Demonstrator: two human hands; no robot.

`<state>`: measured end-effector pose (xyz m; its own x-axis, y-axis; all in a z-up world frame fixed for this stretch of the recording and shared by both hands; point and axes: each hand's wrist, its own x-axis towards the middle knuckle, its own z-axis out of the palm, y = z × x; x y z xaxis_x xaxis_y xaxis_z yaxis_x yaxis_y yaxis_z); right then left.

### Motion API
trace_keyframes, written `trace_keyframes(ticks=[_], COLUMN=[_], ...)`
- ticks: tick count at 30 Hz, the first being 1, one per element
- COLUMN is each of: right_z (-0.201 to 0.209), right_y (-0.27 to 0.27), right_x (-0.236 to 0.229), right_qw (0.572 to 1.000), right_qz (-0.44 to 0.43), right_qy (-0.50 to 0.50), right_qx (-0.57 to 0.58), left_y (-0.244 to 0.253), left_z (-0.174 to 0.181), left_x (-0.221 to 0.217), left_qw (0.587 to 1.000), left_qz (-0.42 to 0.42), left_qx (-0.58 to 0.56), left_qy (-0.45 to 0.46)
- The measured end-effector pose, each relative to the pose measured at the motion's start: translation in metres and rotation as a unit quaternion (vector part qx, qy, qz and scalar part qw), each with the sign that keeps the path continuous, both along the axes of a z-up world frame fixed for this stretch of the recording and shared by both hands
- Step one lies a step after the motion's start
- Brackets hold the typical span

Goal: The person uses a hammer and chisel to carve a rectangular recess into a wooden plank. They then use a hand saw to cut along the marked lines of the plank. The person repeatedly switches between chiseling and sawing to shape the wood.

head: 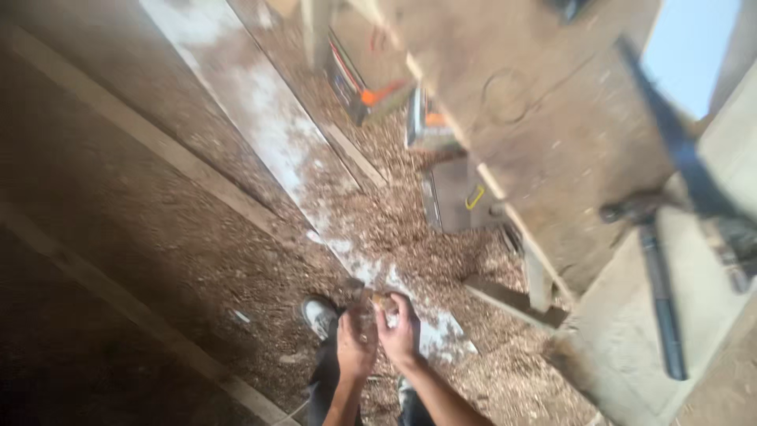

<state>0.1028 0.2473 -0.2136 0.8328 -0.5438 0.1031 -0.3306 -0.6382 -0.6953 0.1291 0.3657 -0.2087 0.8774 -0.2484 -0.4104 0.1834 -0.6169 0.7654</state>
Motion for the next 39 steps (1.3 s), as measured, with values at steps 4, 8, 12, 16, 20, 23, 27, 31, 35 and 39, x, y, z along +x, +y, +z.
trace_keyframes(ticks=[4,8,12,16,20,23,27,31,35,39], right_z=[0.118,0.203,0.265,0.312,0.334,0.341,0.32,0.28,0.263,0.262], right_y=[-0.001,-0.043,-0.084,-0.157,-0.283,-0.359,-0.4,-0.436,-0.489,-0.528], right_x=[0.026,0.038,0.014,-0.023,-0.08,-0.114,-0.142,-0.144,-0.15,-0.161], right_qw=[0.994,0.989,0.985,0.967,0.984,0.995,0.995,0.995,0.98,0.967], right_qz=[-0.007,0.046,0.12,0.163,0.152,0.051,0.082,0.06,-0.034,-0.035], right_qy=[-0.031,-0.049,-0.107,-0.163,-0.091,-0.005,0.007,-0.003,0.077,0.127], right_qx=[0.105,0.129,0.061,0.111,0.002,-0.084,-0.052,-0.082,-0.18,-0.218], left_y=[-0.03,-0.068,-0.113,-0.168,-0.204,-0.224,-0.272,-0.331,-0.359,-0.367], left_z=[0.1,0.172,0.216,0.255,0.296,0.32,0.322,0.311,0.313,0.313], left_x=[0.033,0.054,0.057,0.035,-0.019,-0.041,-0.094,-0.128,-0.151,-0.167], left_qw=[0.975,0.987,0.99,0.955,0.934,0.936,0.869,0.93,0.853,0.873], left_qz=[0.0,0.004,-0.013,-0.009,0.186,0.177,0.184,-0.146,-0.277,-0.321], left_qx=[0.002,-0.035,-0.061,-0.223,-0.286,-0.216,-0.432,-0.153,-0.2,-0.162], left_qy=[-0.22,-0.154,-0.124,-0.195,-0.105,-0.211,-0.159,-0.301,-0.394,-0.33])
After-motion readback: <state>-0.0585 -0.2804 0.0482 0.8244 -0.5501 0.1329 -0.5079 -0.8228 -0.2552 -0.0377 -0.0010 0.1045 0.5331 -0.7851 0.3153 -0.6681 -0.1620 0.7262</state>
